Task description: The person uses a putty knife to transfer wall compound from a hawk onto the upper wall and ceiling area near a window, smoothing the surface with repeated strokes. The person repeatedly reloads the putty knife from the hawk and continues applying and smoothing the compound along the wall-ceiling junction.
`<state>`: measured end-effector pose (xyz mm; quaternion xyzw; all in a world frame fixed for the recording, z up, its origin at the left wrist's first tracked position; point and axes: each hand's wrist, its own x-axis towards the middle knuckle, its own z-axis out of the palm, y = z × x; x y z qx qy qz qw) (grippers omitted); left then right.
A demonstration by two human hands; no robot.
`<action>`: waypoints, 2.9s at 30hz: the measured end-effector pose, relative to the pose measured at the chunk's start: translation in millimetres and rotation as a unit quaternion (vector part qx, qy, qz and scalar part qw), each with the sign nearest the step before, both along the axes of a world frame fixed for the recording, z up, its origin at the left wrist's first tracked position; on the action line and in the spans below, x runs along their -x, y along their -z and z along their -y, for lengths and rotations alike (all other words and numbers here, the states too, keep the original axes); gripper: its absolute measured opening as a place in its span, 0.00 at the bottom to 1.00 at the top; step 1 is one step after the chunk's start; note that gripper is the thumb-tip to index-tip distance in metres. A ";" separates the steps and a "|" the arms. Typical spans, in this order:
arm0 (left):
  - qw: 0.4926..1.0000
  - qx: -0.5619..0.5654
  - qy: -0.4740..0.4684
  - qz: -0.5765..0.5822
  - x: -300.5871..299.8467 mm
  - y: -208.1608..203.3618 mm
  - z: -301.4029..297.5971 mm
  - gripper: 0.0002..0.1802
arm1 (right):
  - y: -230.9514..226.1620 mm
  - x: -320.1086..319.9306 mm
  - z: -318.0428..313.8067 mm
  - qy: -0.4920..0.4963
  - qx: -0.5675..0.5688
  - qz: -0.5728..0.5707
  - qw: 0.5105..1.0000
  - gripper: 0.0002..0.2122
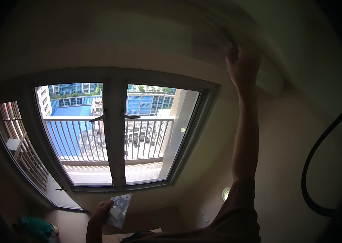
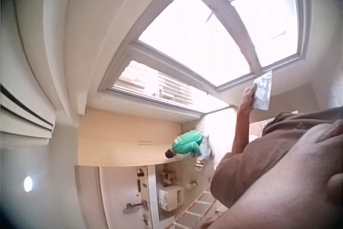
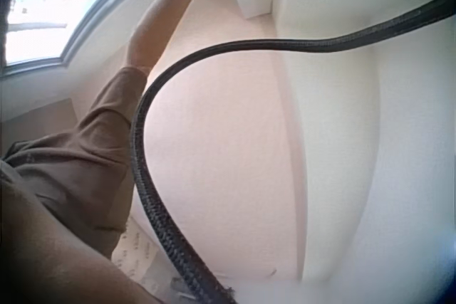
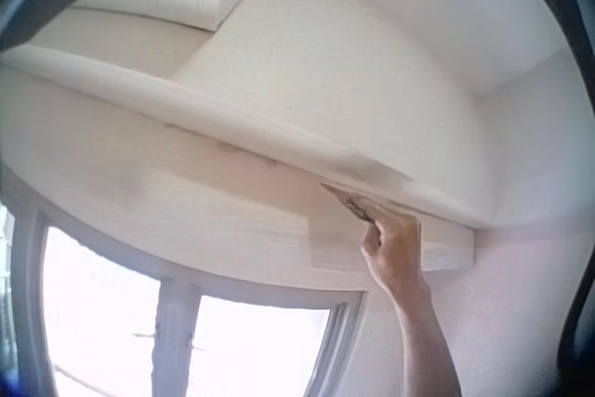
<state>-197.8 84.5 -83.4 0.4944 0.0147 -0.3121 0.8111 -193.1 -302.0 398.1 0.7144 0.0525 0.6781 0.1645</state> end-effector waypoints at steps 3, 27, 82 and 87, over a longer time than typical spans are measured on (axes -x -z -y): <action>1.000 0.004 0.006 -0.004 -0.9 -5.6 4.8 0.16 | -36.9 4.5 32.3 0.019 0.048 0.028 0.998 0.11; 1.000 -0.010 0.006 0.013 4.8 -38.0 32.5 0.15 | 37.0 35.5 56.8 -0.147 0.080 0.015 0.986 0.19; 0.971 -0.039 -0.057 0.231 55.9 -97.0 104.2 0.22 | -58.7 -29.1 88.2 -0.194 -0.010 -0.019 0.981 0.13; 0.970 -0.045 -0.067 0.227 51.9 -90.3 101.6 0.22 | -57.9 -28.0 84.6 -0.205 -0.026 -0.026 0.978 0.13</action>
